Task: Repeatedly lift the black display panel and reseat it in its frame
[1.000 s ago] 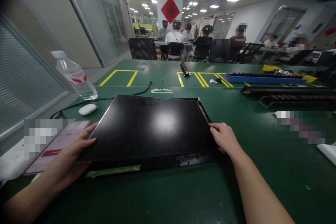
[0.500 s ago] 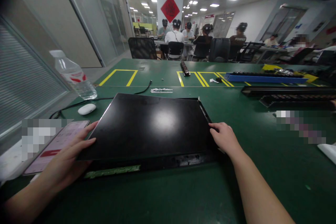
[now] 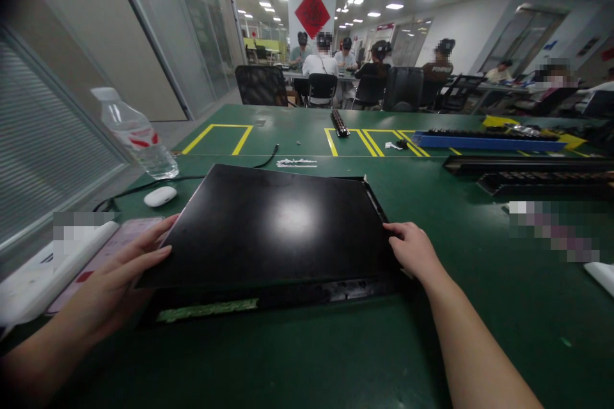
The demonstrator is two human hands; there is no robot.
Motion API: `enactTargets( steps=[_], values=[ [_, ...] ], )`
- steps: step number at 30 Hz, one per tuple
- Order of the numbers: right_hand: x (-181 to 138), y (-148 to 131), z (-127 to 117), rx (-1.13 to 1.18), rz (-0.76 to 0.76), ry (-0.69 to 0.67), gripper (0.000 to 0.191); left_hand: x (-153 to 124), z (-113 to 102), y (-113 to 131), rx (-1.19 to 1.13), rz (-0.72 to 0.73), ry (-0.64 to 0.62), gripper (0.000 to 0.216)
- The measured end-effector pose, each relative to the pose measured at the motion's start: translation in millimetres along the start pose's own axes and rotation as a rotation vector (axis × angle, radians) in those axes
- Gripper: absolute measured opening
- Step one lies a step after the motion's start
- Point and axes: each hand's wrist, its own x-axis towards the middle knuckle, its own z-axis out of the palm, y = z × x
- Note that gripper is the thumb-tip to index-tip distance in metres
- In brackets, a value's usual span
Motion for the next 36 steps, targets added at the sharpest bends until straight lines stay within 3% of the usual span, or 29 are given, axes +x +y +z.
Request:
enactTargets(
  steps=[9, 19, 36],
  values=[
    [4.4, 9.0, 0.4, 0.047, 0.011, -0.015, 0.043, 12.9, -12.8, -9.1, 0.095, 0.097, -0.021, 0.066],
    [1.5, 4.1, -1.8, 0.036, 0.034, -0.058, 0.045, 13.9, -8.1, -11.1, 0.069, 0.006, 0.007, 0.051],
    [3.0, 11.5, 0.6, 0.075, 0.011, -0.035, 0.043, 19.4, -13.5, -18.3, 0.084, 0.03, -0.052, 0.057]
  ],
)
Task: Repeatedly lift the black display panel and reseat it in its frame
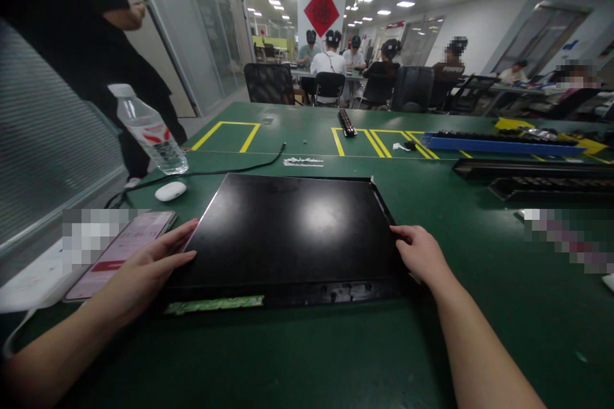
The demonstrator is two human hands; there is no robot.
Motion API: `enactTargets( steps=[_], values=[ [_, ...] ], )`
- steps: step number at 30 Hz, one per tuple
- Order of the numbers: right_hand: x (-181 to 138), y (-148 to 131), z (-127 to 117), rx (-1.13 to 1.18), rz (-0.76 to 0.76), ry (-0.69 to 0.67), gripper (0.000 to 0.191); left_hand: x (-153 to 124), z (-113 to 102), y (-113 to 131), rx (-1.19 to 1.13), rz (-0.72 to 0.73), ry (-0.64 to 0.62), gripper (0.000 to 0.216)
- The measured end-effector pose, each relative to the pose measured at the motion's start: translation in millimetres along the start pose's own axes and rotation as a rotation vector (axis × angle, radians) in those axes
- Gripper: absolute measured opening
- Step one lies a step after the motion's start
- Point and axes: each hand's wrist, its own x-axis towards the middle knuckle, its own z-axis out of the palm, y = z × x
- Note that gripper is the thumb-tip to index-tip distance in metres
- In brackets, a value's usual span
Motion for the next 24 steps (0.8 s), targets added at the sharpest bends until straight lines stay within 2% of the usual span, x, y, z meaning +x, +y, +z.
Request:
enactTargets(
  steps=[6, 13, 24],
  values=[
    [-2.2, -6.1, -2.9, -0.035, 0.004, -0.007, 0.043, 0.9, -0.3, -2.6, 0.027, 0.015, -0.012, 0.057],
    [-1.2, -7.4, -4.8, -0.048, -0.024, 0.014, 0.039, 8.0, -6.3, -12.8, 0.139, 0.116, 0.023, 0.057],
    [-3.5, -10.2, -4.0, -0.047, -0.013, 0.011, 0.041, 5.9, -7.8, -10.3, 0.225, 0.079, 0.001, 0.046]
  ],
)
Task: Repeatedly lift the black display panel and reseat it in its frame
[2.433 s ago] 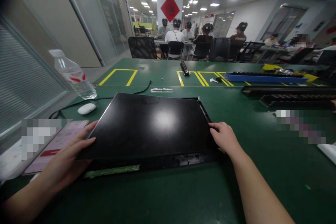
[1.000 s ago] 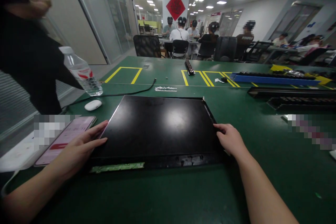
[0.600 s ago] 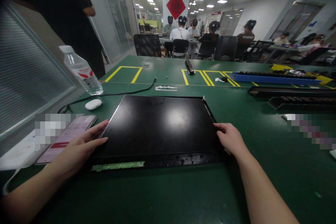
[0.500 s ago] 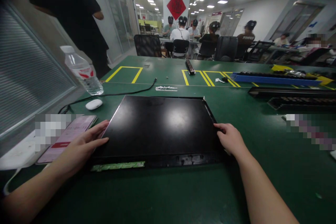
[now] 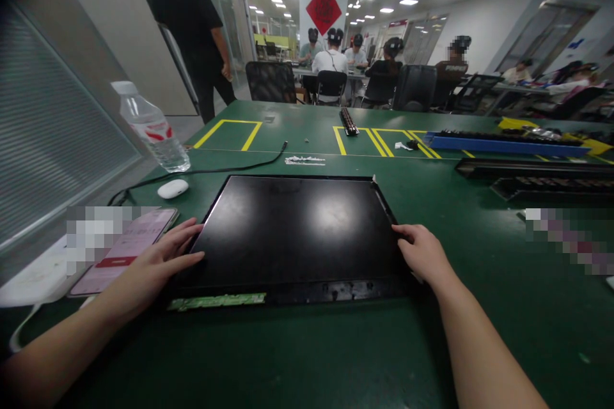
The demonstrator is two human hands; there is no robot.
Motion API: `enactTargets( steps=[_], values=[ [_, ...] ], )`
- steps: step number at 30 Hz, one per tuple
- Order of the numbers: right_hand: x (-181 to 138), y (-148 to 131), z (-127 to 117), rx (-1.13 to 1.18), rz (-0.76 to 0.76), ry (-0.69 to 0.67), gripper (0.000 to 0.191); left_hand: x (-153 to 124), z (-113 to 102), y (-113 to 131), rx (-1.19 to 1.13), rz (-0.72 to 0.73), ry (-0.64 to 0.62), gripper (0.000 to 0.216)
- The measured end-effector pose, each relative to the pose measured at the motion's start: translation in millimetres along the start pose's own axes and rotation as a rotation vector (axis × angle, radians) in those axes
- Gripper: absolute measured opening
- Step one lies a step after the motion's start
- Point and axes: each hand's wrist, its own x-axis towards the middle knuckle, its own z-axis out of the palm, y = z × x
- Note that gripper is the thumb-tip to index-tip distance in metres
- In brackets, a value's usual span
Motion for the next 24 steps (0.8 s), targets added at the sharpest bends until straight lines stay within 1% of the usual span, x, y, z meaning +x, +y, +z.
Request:
enactTargets(
  steps=[6, 11, 16, 20, 24],
  values=[
    [-2.2, -6.4, -1.0, -0.036, 0.061, -0.02, 0.043, -1.2, 0.2, 4.7, 0.01, -0.018, -0.005, 0.043],
    [-0.7, -5.2, -1.7, -0.041, 0.02, -0.014, 0.042, 1.7, -3.3, 0.8, 0.101, 0.003, -0.031, 0.048],
    [1.5, 0.9, 0.7, -0.013, 0.029, -0.023, 0.042, 6.8, -7.5, -6.8, 0.169, 0.033, -0.05, 0.057],
    [-0.3, 0.1, 1.9, 0.007, 0.029, -0.01, 0.042, 7.0, -7.8, -5.4, 0.215, 0.025, -0.056, 0.057],
    [-2.9, -7.3, -0.2, -0.042, 0.023, 0.004, 0.041, 6.2, -7.0, -1.5, 0.224, 0.012, -0.055, 0.055]
  ],
)
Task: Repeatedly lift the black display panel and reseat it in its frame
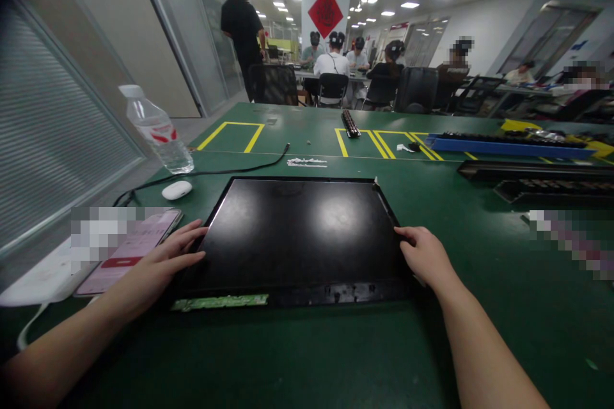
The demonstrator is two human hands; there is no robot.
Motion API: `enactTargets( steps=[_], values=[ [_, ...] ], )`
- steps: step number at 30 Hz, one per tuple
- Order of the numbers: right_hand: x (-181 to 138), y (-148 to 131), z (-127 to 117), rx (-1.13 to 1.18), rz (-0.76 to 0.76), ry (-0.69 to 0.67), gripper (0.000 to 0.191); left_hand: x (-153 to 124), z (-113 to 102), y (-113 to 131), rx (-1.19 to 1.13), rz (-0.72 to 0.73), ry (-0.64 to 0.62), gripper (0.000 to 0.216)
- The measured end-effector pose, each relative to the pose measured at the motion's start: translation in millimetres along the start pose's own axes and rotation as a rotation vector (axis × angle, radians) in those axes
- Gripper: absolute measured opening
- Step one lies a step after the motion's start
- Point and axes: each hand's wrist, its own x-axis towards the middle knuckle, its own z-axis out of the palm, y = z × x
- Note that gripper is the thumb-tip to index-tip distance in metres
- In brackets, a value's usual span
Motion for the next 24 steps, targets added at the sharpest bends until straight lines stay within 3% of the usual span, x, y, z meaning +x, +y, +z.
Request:
enactTargets(
  steps=[8, 20, 24],
  values=[
    [-3.9, -11.3, -4.2, -0.047, 0.033, -0.024, 0.043, 2.5, 0.2, -3.2, -0.038, -0.015, 0.012, 0.054],
    [-0.2, -0.3, -3.1, -0.037, -0.048, -0.002, 0.04, -0.9, 3.0, 3.1, -0.142, -0.045, 0.048, 0.045],
    [-2.6, -5.5, -3.5, -0.068, -0.013, -0.012, 0.043, -0.9, 3.0, 2.0, -0.151, -0.028, 0.051, 0.048]
  ],
)
